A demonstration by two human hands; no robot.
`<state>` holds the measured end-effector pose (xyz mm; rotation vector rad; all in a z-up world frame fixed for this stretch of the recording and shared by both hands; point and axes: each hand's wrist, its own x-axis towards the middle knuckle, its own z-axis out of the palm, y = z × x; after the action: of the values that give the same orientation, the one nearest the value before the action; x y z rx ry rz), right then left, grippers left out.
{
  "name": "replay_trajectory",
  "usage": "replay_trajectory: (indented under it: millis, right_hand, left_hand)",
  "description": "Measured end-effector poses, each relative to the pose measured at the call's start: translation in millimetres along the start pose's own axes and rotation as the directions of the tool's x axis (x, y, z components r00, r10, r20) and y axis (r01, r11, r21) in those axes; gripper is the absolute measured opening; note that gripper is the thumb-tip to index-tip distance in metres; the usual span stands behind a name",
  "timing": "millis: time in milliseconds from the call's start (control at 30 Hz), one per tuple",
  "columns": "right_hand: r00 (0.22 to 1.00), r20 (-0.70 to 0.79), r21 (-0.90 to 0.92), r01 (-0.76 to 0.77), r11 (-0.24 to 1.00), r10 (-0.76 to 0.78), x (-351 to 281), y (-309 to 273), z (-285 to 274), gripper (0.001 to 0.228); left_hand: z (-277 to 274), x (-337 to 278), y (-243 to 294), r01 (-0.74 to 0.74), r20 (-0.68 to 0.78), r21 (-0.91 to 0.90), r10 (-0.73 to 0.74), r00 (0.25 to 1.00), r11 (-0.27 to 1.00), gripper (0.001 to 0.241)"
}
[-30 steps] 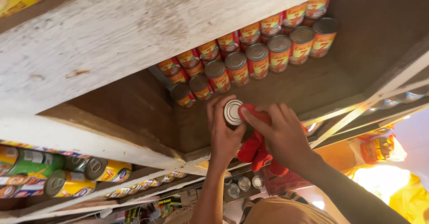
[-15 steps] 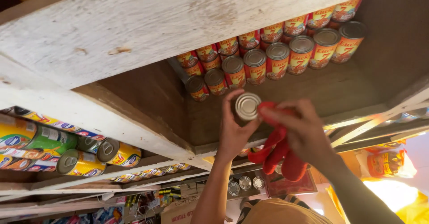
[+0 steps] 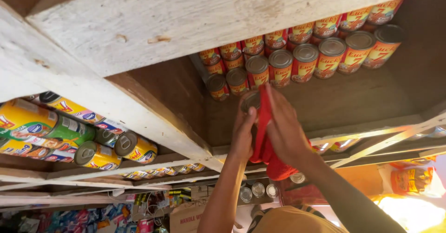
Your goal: Wiping dust off canned goods with a cloth and arranging them on a shelf.
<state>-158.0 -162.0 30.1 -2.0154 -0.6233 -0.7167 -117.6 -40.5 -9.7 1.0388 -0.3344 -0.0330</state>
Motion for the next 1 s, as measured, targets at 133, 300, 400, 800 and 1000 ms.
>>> replay_trajectory:
  millis: [133, 300, 400, 800, 1000]
  right_hand:
    - [0.998, -0.066, 0.207, 0.022, 0.978, -0.009, 0, -3, 4, 0.049]
    - [0.985, -0.054, -0.106, 0.158, 0.982, -0.165, -13, -5, 3, 0.054]
    - [0.991, -0.088, -0.025, 0.102, 0.994, -0.104, -16, 11, -10, 0.047]
    - [0.963, -0.038, -0.424, 0.225, 0.877, -0.266, -24, 2, 20, 0.061]
    - [0.992, -0.101, 0.051, 0.079, 0.996, -0.073, 0, -7, 0, 0.056]
  left_hand:
    - [11, -5, 14, -0.061, 0.031, -0.018, 0.061, 0.998, 0.998, 0.072]
    - [4, -4, 5, -0.069, -0.002, -0.092, 0.069, 0.998, 0.993, 0.070]
    - [-9, 2, -14, -0.098, -0.010, -0.200, 0.098, 0.995, 0.975, 0.064]
    - [-6, -1, 8, 0.138, -0.089, -0.066, -0.143, 0.986, 0.988, 0.061]
    - [6, -3, 8, 0.026, -0.024, -0.025, -0.026, 0.999, 0.999, 0.069]
